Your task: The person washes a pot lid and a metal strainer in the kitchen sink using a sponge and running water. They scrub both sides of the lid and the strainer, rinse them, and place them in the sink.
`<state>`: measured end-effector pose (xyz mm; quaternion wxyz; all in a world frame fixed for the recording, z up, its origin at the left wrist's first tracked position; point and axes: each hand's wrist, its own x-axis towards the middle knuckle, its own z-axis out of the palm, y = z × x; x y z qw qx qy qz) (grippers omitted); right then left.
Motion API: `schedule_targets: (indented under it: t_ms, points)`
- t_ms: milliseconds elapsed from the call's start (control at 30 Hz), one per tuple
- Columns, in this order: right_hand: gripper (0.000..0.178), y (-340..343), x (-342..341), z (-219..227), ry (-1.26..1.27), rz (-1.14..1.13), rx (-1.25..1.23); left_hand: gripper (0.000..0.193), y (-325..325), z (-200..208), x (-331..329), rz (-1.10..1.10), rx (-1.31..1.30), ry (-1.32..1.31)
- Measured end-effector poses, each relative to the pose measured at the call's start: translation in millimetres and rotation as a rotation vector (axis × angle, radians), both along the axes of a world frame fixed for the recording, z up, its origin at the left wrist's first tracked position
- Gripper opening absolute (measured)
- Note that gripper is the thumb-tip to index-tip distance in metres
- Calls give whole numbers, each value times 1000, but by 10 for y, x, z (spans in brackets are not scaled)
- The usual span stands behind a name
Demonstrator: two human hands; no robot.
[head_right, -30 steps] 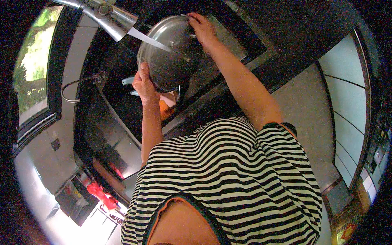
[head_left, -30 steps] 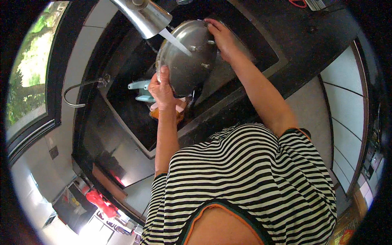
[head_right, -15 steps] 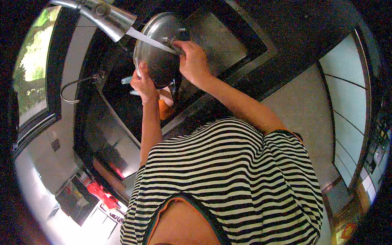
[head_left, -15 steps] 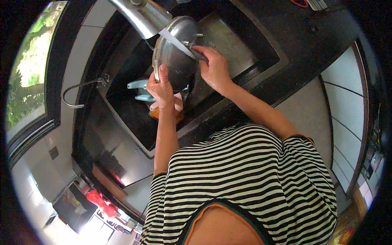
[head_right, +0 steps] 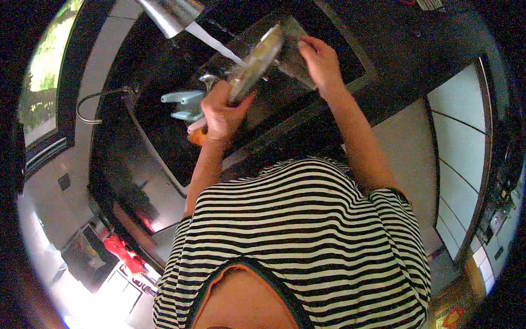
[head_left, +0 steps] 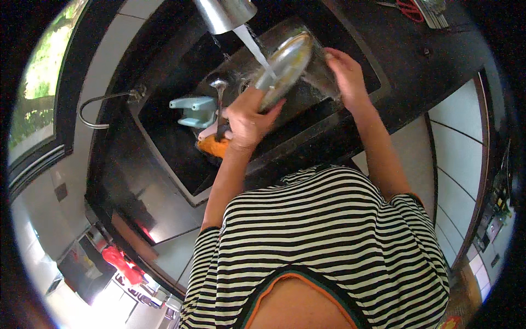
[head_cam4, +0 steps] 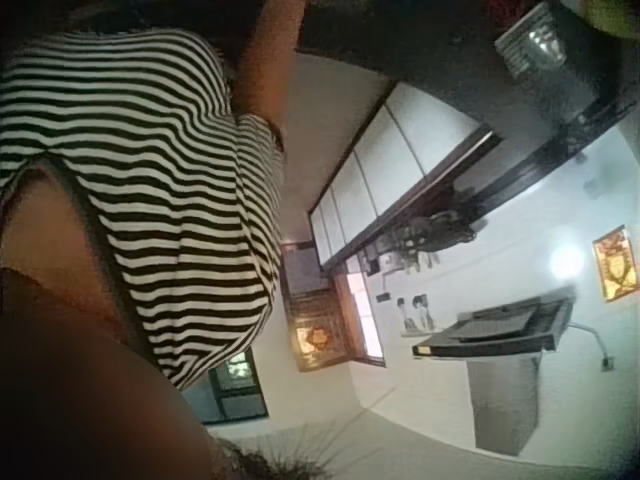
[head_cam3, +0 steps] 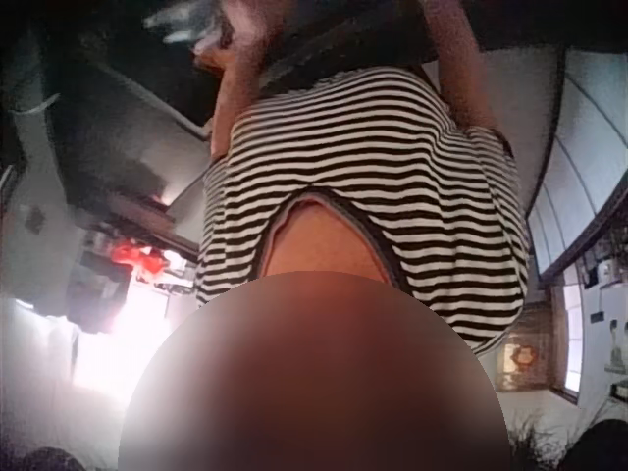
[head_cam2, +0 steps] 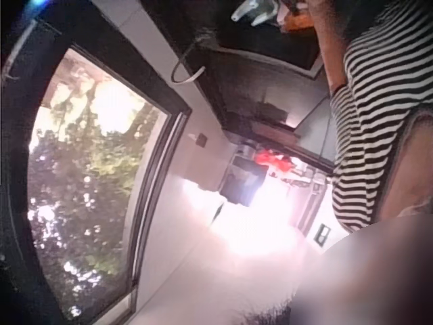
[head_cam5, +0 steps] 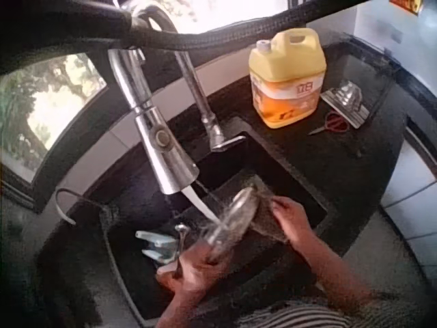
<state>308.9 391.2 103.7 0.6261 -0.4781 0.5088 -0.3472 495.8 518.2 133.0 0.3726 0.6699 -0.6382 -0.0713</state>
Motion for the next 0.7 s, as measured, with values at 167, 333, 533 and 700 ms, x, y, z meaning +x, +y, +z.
schedule_targets:
  t_ms: [167, 333, 533, 700]
  points:
    - [37, 161, -114, 37, -74, 39, 372, 17, 38, -107, -144, -390, -64, -373]
    - [35, 164, -152, -166, -205, -54, 379, 31, 98, -98, -145, -448, 57, -322]
    - [38, 8, -365, -350, -223, -35, 317, 54, 212, 128, 216, -78, -73, -13]
    - [42, -88, -359, -331, -194, 25, 286, 56, 155, -48, 930, 329, 205, -49]
